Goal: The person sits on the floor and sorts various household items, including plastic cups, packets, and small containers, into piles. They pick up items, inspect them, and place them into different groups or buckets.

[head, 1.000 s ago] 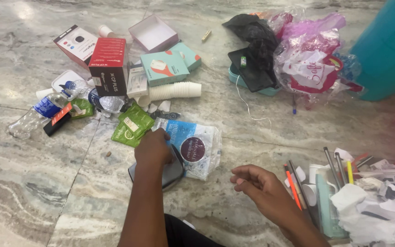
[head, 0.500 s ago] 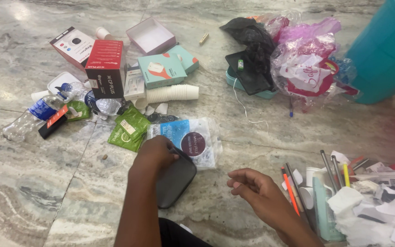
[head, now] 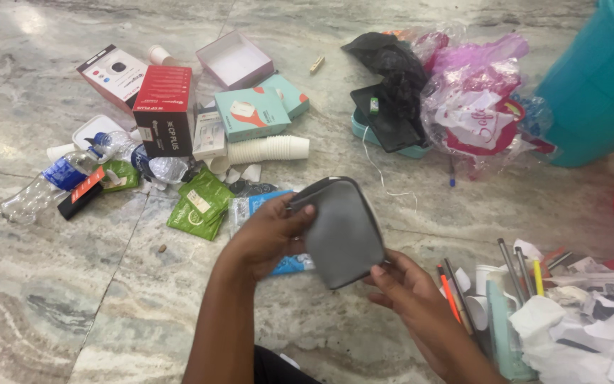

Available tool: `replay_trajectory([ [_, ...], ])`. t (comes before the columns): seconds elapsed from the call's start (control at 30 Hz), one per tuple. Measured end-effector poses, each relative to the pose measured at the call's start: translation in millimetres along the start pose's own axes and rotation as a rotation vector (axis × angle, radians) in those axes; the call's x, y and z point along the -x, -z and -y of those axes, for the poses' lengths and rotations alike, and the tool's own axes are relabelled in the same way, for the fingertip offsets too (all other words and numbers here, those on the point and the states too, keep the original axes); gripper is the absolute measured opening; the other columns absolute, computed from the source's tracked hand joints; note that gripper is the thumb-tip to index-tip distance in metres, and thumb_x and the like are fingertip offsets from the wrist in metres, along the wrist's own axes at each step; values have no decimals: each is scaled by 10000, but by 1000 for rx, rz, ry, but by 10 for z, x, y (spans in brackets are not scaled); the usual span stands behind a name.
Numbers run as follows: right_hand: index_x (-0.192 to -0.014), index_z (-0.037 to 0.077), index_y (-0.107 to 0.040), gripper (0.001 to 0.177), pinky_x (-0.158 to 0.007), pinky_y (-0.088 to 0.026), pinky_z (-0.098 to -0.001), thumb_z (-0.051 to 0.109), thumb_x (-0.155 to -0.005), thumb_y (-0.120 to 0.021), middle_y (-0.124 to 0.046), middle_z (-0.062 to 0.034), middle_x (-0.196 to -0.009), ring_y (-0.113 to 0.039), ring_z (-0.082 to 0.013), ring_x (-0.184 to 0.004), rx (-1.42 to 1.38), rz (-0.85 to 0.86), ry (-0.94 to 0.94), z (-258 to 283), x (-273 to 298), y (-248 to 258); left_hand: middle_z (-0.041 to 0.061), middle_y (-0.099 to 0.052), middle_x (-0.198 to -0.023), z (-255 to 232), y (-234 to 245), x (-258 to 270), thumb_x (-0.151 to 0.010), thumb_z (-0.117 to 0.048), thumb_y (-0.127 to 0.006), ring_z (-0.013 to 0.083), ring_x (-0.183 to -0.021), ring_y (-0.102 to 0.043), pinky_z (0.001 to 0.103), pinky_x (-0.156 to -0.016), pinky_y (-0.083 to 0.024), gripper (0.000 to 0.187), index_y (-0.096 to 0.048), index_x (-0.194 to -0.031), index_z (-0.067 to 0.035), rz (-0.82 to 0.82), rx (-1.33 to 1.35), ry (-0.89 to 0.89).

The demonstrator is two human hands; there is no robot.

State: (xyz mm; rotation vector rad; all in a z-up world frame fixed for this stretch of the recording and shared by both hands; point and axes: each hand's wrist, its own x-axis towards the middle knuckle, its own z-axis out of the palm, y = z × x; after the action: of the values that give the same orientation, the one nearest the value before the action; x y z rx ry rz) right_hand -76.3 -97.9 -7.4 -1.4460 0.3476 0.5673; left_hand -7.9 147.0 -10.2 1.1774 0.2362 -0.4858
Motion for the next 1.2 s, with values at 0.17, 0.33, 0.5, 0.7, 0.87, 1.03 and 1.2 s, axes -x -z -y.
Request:
replay_trajectory([
  [0.17,-1345,-25,-581,488,-982,-539,-441,216,-928,-665,-677,-132,-1237,-646,-231,-1120,-257,4,161,-17,-16,90,40,-710,-1143,50,-178,29,-929,-198,-698,157,-1048,-678,406,-918,-590,431,-609,-1317,-33,186,-5,10],
  [0.33,-1360,19,-561,449,-980,-507,-454,183,-944,-600,-642,-91,-1271,-612,-209,-1141,-343,-103,161,119,35,93,82,-696,-1202,34,-299,26,-925,-262,-701,194,-1112,-656,422,-972,-552,519,-559,-1381,-59,136,1,-120],
  [0.5,-1347,17,-527,433,-1025,-479,-436,233,-980,-451,-654,-116,-1304,-629,-236,-1194,-700,-13,96,244,84,81,73,-682,-1276,-13,-471,22,-967,-635,-310,188,-1127,-663,406,-960,-564,787,-576,-1414,-44,42,151,22],
  [0.7,-1332,16,-506,422,-1036,-447,-398,297,-1028,-428,-631,-126,-1303,-597,-245,-1210,-888,74,143,171,62,220,91,-658,-1321,-29,-587,119,-945,-722,-156,211,-1166,-623,466,-995,-492,926,-555,-1443,-50,0,150,31],
  [0.87,-1352,33,-462,457,-1022,-462,-471,336,-1012,-437,-613,-159,-1285,-604,-288,-1175,-846,147,149,210,206,292,104,-649,-1371,39,-663,220,-954,-723,-196,223,-1242,-609,428,-1054,-474,928,-510,-1480,-27,56,216,-67],
  [1.03,-1428,55,-420,567,-1007,-473,-492,387,-968,-430,-606,-154,-1294,-613,-284,-1167,-809,164,119,404,489,300,104,-610,-1409,60,-817,335,-949,-696,-267,235,-1258,-601,441,-1042,-489,876,-448,-1508,-47,-78,179,-145],
  [1.2,-1479,-10,-418,620,-1029,-452,-413,399,-1013,-427,-587,-149,-1375,-576,-259,-1223,-851,219,207,551,568,453,143,-596,-1386,86,-1013,454,-949,-671,-288,254,-1222,-605,478,-997,-522,853,-444,-1498,-36,-116,193,-243],
])
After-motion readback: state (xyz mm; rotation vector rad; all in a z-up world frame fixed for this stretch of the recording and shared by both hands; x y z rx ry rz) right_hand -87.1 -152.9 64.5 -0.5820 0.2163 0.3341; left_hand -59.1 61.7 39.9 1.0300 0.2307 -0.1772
